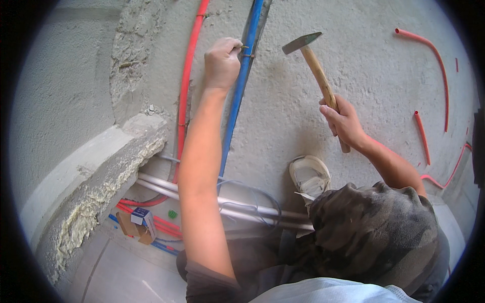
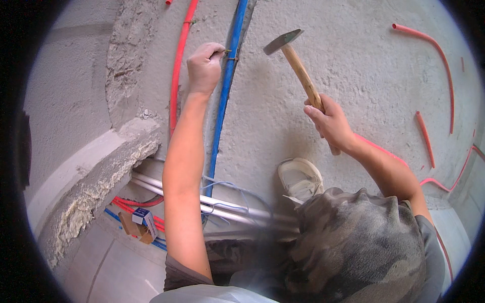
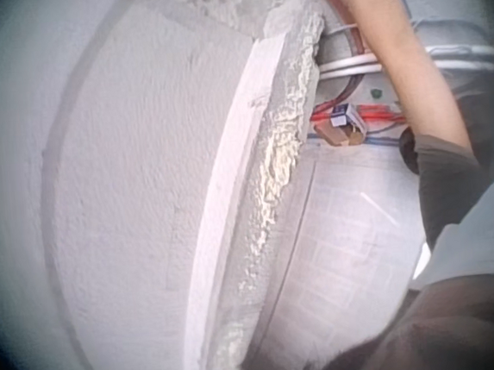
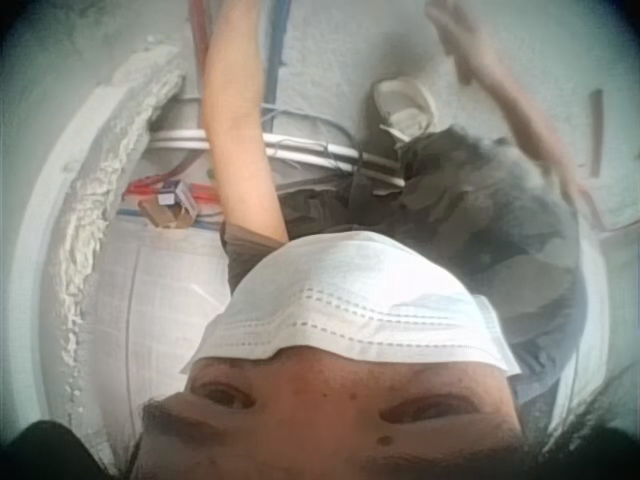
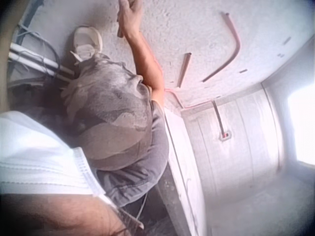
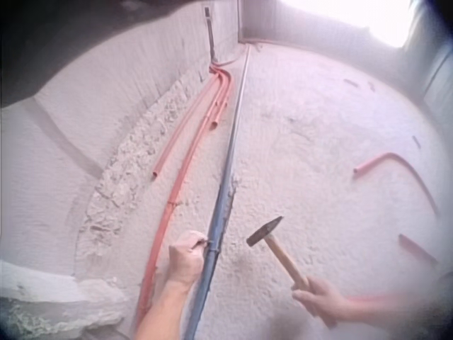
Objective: The person uses a rotary hammer drill to cut grooves into a concrete wall, then places red and blue conduits into the grooves and secures them with plastic clips using a hammer. The person works along the wall, repeating the drilling, placement, and fastening steps.
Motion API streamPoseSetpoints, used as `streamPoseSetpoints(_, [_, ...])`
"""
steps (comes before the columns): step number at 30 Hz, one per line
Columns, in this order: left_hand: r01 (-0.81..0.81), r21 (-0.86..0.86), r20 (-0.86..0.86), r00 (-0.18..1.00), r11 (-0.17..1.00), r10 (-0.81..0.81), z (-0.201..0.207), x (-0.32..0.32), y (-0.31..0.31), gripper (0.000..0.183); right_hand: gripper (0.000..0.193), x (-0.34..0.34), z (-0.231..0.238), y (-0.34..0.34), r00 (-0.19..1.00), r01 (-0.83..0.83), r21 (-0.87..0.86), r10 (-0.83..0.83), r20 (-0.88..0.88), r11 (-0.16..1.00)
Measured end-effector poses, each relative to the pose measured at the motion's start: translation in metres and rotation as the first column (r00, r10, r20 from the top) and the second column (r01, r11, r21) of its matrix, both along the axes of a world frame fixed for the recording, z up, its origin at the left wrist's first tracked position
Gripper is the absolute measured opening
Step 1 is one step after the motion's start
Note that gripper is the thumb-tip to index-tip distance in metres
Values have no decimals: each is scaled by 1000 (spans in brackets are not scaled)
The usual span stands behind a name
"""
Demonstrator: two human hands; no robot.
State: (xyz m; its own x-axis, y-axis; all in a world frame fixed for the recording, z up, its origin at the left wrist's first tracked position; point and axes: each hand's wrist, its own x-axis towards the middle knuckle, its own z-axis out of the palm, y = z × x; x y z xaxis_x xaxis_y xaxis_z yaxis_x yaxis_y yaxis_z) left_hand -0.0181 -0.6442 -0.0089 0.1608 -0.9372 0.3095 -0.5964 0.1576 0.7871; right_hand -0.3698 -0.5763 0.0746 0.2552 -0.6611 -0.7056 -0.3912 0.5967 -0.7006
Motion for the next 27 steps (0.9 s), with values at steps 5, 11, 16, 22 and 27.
streamPoseSetpoints(5, [33, -17, 46, 998, 999, -33, -1, -1, -1, 17, 26, 17, 3, -21, 929, -332, -334, 243, -279, 882])
streamPoseSetpoints(11, [-54, 258, -125, 988, 965, 89, 5, -7, 2, 52, 27, 38, 25, -48, 879, -477, -524, 367, -306, 706])
streamPoseSetpoints(16, [-62, 163, -110, 991, 985, 80, 6, -8, 1, 64, 27, 69, 20, -61, 750, -648, -412, 443, -491, 641])
streamPoseSetpoints(22, [-77, 165, 13, 997, 983, 76, 0, -6, 1, 62, 28, 64, 25, -63, 771, -628, -452, 424, -475, 634])
streamPoseSetpoints(27, [-149, 241, -161, 968, 959, 191, 0, -15, 5, 35, 27, 67, 24, -66, 761, -638, -454, 420, -494, 621])
